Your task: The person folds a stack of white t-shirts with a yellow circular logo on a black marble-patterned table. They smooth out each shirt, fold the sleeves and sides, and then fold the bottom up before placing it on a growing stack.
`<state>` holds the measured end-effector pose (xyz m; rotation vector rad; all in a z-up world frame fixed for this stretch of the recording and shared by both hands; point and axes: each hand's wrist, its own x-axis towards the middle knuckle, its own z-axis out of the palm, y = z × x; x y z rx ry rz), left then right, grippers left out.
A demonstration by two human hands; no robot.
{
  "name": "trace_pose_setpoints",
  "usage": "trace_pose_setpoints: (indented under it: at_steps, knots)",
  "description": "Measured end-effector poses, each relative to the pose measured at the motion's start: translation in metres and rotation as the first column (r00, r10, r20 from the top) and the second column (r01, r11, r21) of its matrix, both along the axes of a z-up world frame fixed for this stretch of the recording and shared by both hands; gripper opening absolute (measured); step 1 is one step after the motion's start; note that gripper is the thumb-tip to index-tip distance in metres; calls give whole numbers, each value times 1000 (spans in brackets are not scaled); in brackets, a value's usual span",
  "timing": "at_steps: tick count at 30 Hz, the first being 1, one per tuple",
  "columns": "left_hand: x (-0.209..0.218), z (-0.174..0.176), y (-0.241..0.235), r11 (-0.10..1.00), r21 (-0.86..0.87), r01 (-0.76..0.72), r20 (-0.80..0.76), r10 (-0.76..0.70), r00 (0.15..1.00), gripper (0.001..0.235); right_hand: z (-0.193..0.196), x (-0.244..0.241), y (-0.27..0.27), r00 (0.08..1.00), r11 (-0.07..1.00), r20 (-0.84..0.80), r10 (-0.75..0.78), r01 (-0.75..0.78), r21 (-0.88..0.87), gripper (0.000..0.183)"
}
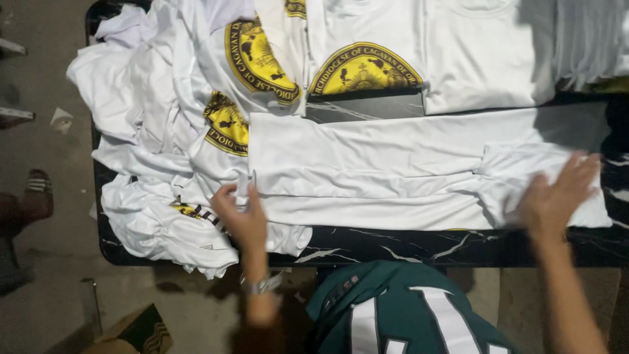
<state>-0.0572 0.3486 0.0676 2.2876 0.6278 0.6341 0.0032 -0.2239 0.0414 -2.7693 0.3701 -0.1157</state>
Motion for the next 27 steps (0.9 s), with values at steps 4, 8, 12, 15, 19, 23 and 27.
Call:
trace_pose_setpoints:
  at_steps: [4,8,12,15,19,23,27]
  knots:
    - [54,8,-28,948,318,24,-231,53,972,54,8,9,-29,949,981,-249,-193,185,-55,67]
    - [75,8,-34,984,178,11,-373,57,926,51,-17,6,-52,957,986,-243,-156,166,20,68]
    - [68,-4,-29,998,56,-5,-284,21,959,43,2,7,-33,947,975,-244,-207,220,26,67]
    - [60,-28,-16,993,68,-95,-157,105,982,42,-14,8,-43,932,968,-268,-243,250,-10,65]
    - [59,-19,-15,996,45,-80,-158,86,984,39,-12,8,-48,928,970,-292,-232,243,1,67]
    - [61,-6,-16,997,49,-64,-223,74,972,40,-19,13,-74,950,984,-263,-167,177,15,71]
    - [61,17,-18,998,-18,-57,-307,48,951,43,-34,17,-97,999,999,37,-40,40,3,69]
